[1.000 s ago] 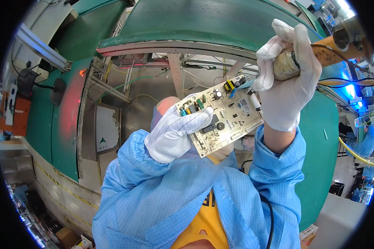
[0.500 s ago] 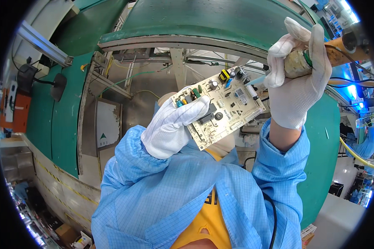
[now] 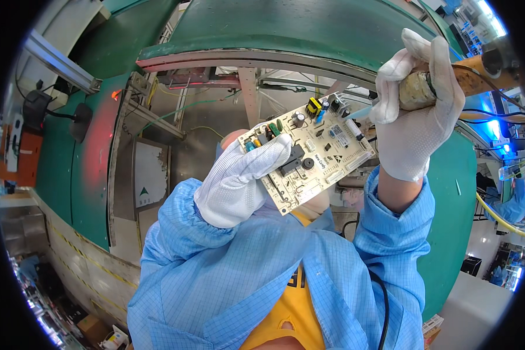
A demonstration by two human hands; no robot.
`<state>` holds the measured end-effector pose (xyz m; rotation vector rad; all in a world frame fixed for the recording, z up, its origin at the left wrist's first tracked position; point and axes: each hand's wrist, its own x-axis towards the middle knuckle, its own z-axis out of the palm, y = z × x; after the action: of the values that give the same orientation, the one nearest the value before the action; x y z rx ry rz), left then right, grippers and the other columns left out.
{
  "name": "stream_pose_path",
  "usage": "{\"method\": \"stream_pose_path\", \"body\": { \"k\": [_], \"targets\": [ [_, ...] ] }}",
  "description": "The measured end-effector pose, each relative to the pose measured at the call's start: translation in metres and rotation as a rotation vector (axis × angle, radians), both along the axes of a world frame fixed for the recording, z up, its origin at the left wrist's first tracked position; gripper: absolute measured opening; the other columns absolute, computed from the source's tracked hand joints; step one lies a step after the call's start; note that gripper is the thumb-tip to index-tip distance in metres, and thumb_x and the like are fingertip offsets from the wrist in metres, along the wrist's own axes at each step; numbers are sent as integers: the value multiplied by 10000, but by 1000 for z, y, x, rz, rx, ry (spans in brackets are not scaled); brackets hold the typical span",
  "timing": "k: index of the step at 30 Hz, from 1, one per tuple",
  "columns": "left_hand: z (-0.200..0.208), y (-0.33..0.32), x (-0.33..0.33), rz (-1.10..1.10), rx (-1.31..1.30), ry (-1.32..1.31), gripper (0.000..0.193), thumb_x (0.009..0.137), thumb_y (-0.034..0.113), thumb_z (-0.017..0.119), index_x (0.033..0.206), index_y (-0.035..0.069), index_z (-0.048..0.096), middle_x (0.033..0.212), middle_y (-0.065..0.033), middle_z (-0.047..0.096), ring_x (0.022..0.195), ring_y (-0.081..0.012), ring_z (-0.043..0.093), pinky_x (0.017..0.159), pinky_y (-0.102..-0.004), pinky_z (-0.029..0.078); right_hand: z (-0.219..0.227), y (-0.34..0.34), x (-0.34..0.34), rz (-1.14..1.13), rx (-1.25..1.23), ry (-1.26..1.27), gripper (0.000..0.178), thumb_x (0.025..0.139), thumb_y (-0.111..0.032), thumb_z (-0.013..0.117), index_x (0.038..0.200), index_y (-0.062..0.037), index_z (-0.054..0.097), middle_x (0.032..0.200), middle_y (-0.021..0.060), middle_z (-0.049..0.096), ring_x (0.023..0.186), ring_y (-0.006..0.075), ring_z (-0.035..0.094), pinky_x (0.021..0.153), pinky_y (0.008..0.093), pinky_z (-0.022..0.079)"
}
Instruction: Assemble components on a circuit board using a dispensing tool at an assembly line.
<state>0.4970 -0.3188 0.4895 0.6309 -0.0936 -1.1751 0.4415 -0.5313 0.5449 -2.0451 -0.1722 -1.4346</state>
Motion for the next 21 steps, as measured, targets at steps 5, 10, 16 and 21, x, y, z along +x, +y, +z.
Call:
{"method": "stream_pose_path", "body": {
  "k": [5, 10, 16, 21],
  "targets": [
    [-6, 2, 2, -16, -19, 18, 295, 944, 133, 647, 1205, 3, 600, 1129, -107, 669, 1042, -194, 672, 895, -325, 578, -3, -10, 1, 355, 334, -27, 494, 1088, -323, 327, 1157, 63, 628, 728, 57, 565, 589, 130, 535, 472, 230, 428],
    [-19, 0, 2, 53, 15, 12, 311, 955, 138, 632, 1231, 1, 590, 1141, -115, 667, 1043, -191, 671, 905, -321, 568, 10, 7, -8, 246, 350, 72, 485, 1089, -306, 324, 1150, 66, 629, 734, 62, 570, 577, 127, 527, 461, 224, 423],
    [-23, -1, 9, 68, -26, 40, 317, 968, 145, 614, 1244, -8, 582, 1161, -108, 664, 1046, -188, 668, 920, -319, 560, 18, 19, -14, 132, 340, 148, 484, 1088, -303, 323, 1144, 67, 631, 739, 66, 572, 567, 121, 518, 448, 217, 411],
    [-22, 1, 9, 91, -46, 59, 350, 975, 154, 606, 1274, -22, 560, 1177, -115, 660, 1051, -191, 668, 923, -315, 561, 17, 21, -13, 73, 289, 153, 498, 1084, -327, 327, 1141, 61, 633, 740, 66, 568, 565, 110, 511, 438, 211, 392]
  ]
}}
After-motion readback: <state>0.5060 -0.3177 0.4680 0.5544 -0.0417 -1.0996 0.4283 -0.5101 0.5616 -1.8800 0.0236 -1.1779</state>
